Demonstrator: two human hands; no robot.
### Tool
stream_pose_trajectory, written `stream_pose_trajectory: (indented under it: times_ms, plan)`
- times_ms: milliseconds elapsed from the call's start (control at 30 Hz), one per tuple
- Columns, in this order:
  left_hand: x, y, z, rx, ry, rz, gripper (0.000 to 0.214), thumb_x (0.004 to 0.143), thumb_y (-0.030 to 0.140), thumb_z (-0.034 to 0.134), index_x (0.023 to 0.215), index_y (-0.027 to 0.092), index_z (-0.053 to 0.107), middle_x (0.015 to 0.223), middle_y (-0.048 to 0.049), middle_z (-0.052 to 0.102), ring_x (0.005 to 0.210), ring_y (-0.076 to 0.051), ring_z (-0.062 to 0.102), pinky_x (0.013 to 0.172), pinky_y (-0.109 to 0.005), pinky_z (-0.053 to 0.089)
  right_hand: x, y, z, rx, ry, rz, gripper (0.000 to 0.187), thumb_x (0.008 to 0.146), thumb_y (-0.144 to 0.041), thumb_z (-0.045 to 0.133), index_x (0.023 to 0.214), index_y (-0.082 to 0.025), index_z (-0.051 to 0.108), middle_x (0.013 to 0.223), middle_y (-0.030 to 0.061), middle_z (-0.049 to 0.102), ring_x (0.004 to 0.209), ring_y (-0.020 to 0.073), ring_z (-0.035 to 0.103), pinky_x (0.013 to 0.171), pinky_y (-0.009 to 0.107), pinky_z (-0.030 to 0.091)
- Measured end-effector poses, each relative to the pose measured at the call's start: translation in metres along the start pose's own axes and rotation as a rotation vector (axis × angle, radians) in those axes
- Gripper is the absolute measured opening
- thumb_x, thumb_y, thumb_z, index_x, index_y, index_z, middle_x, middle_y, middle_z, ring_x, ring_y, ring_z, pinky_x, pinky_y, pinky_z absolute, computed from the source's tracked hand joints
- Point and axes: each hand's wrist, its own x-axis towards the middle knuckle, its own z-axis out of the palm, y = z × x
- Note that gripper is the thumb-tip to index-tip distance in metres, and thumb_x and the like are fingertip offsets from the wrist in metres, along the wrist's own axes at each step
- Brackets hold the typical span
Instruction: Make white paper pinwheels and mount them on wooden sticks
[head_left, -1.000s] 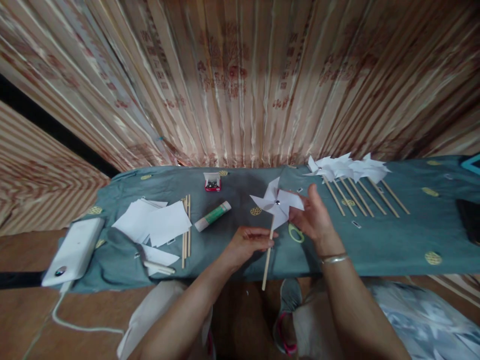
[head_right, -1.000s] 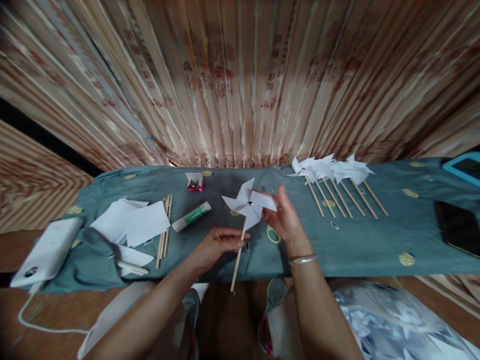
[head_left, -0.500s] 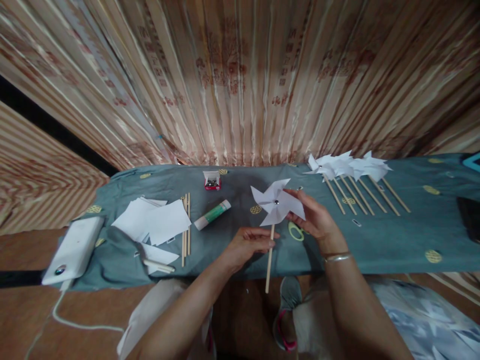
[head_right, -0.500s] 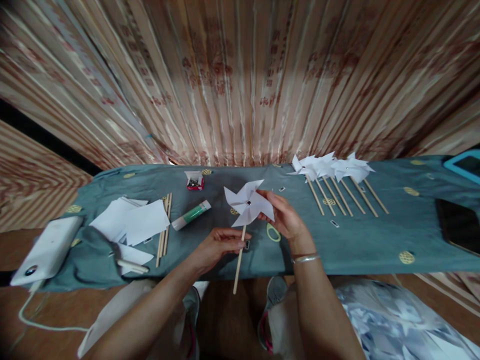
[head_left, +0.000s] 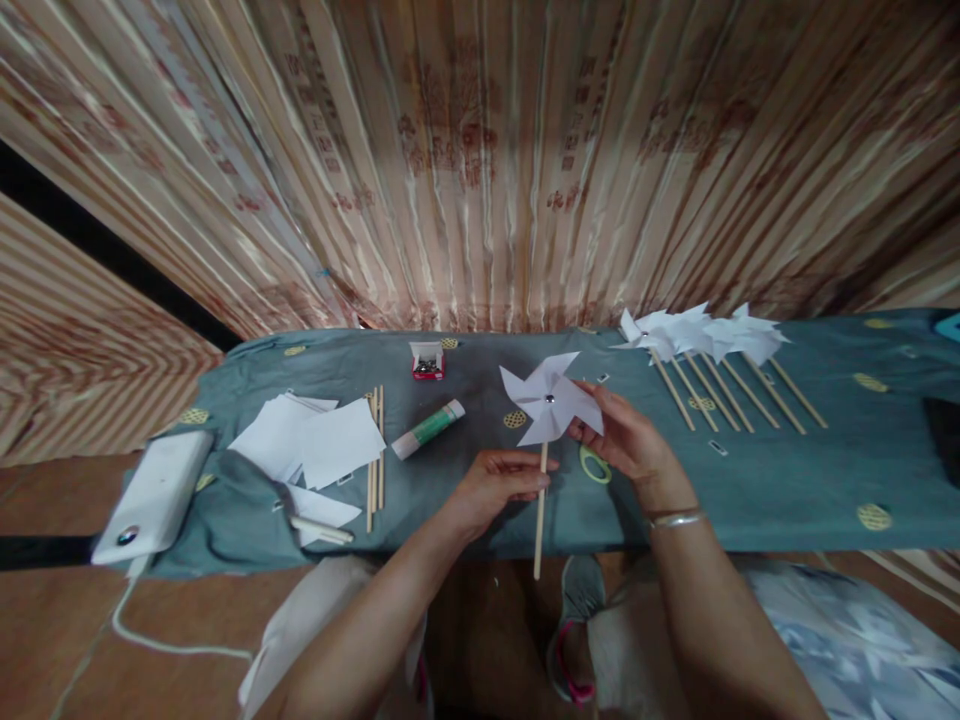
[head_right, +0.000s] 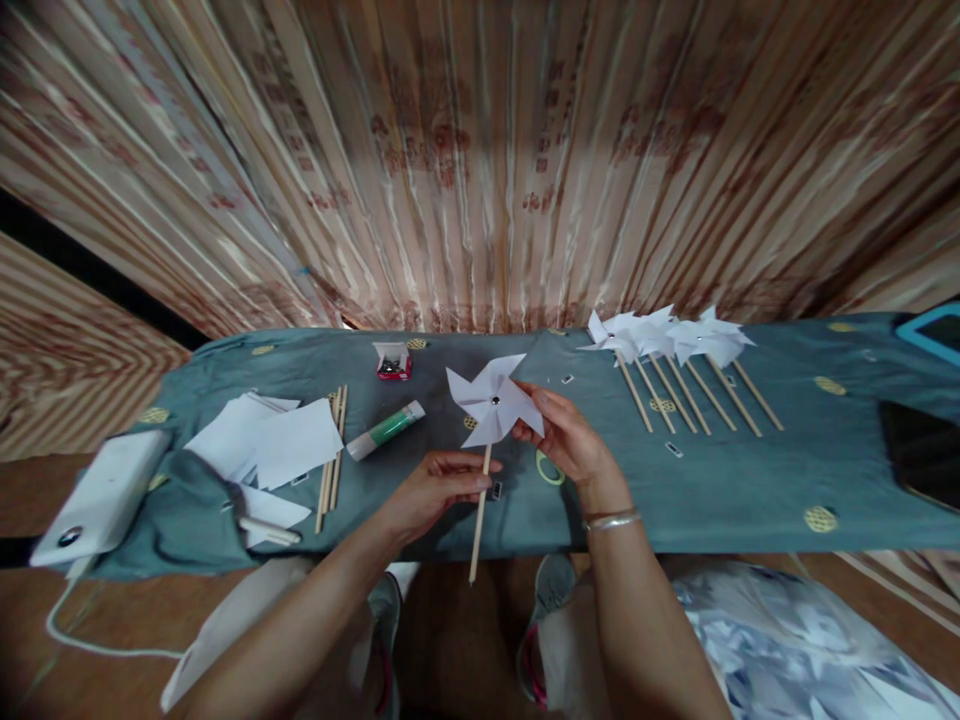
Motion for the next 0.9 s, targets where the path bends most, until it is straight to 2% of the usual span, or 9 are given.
stream_pose_trajectory:
  times_ms: [133,300,400,500,600,700,900]
  plan:
    - [0.000,-0.002,0.001,0.017,-0.013,0.001,0.045,0.046,0.038,0.090,0.083,0.014,0.079,0.068,-0.0022,0.067,0.063,-0.010,0.055,0.065,-0.024,0.041,0.000,0.002,-0.003,-0.028,0.036,0.004,0.035,0.072,-0.051,0.075,0.097,-0.026,0.074,0.085,0.0011,0.074,0.066,0.0136,0.064,0.058,0.023,0.055]
    - [0.000,-0.003,0.001,0.011,-0.016,-0.009,0.045,0.045,0.038,0.090,0.082,0.014,0.079,0.067,-0.0019,0.066,0.061,-0.009,0.054,0.065,-0.024,0.041,0.000,0.000,-0.003,0.004,0.054,0.050,0.044,0.073,-0.061,0.070,0.100,-0.027,0.073,0.096,0.0020,0.074,0.071,0.0145,0.066,0.057,0.022,0.055]
    - [0.000,-0.003,0.000,0.000,-0.012,-0.010,0.043,0.046,0.036,0.090,0.081,0.014,0.079,0.067,-0.0016,0.066,0.062,-0.009,0.054,0.065,-0.024,0.041,0.001,0.000,0.000,0.010,0.060,0.052,0.039,0.077,-0.056,0.068,0.103,-0.028,0.073,0.097,0.0020,0.074,0.071,0.0144,0.065,0.056,0.022,0.055]
    - [0.000,-0.003,-0.001,-0.006,-0.008,-0.009,0.043,0.046,0.036,0.090,0.082,0.015,0.079,0.067,-0.0014,0.066,0.063,-0.009,0.055,0.066,-0.024,0.042,0.001,-0.001,0.003,0.038,0.058,0.054,0.031,0.074,-0.047,0.073,0.099,-0.029,0.074,0.090,0.0000,0.074,0.066,0.0125,0.063,0.056,0.022,0.055]
    - [0.001,-0.003,-0.002,-0.015,-0.009,-0.005,0.043,0.046,0.036,0.090,0.083,0.015,0.079,0.068,-0.0015,0.067,0.064,-0.009,0.056,0.067,-0.024,0.042,0.000,-0.001,0.007,0.059,0.056,0.054,0.031,0.068,-0.041,0.079,0.097,-0.029,0.074,0.087,-0.0014,0.074,0.063,0.0111,0.062,0.056,0.021,0.054]
    - [0.000,-0.002,-0.002,-0.021,-0.014,0.001,0.043,0.047,0.036,0.090,0.083,0.014,0.079,0.067,-0.0014,0.066,0.063,-0.008,0.055,0.066,-0.023,0.042,0.000,-0.001,0.008,0.057,0.078,0.053,0.035,0.063,-0.040,0.082,0.096,-0.029,0.075,0.089,-0.0009,0.074,0.064,0.0114,0.062,0.055,0.020,0.054]
    - [-0.002,-0.003,0.000,-0.011,-0.013,-0.023,0.045,0.044,0.037,0.091,0.081,0.014,0.079,0.068,-0.0020,0.068,0.062,-0.008,0.055,0.065,-0.022,0.042,0.006,0.002,0.006,0.037,0.141,-0.022,0.030,0.068,-0.047,0.078,0.089,-0.025,0.076,0.090,0.0004,0.075,0.068,0.0123,0.064,0.049,0.018,0.050]
